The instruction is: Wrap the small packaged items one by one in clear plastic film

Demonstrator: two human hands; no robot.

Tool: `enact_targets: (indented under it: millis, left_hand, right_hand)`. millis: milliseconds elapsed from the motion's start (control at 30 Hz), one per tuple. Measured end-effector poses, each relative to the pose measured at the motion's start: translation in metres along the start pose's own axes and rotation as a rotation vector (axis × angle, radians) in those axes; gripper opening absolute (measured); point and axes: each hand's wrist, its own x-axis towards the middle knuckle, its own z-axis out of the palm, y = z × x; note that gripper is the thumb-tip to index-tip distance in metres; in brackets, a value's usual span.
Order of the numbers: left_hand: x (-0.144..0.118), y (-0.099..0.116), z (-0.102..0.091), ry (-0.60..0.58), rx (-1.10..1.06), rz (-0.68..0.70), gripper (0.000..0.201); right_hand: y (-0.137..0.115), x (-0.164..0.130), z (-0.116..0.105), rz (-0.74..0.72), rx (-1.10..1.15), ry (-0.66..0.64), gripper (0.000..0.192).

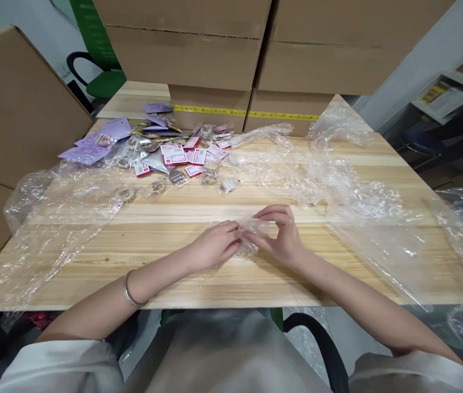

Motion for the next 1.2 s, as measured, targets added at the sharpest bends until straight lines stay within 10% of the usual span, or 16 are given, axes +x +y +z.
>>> enact_targets:
  millis: [300, 533, 800, 1033, 1200]
  left_hand:
    - [-0.019, -0.015, -0.033, -0.077, -0.143, 0.15, 0.019]
    - [-0.043, -0.017, -0.047, 0.233, 0.085, 0.247, 0.019]
    - [-0.041, -0.023, -0.025, -0.073, 0.118, 0.122, 0.116]
    - [-0.036, -0.019, -0.02, 0.133, 0.305, 0.209, 0.056]
    - [-0.025, -0.019, -0.016, 0.15, 0.174, 0.087, 0.049]
  right_hand:
    - [0.011, 0.0, -0.006, -0.229, 0.231, -0.614, 0.049]
    - [0.001, -0.008, 0.004, -0.262, 0.057, -0.863, 0.062]
    - [0.004, -0.01, 0.022, -0.185, -0.019, -0.637, 0.037]
    - [0.003, -0.002, 0.022, 0.01, 0.138, -0.553, 0.025]
    - [-0.002, -0.002, 0.016, 0.251, 0.284, -0.484, 0.028]
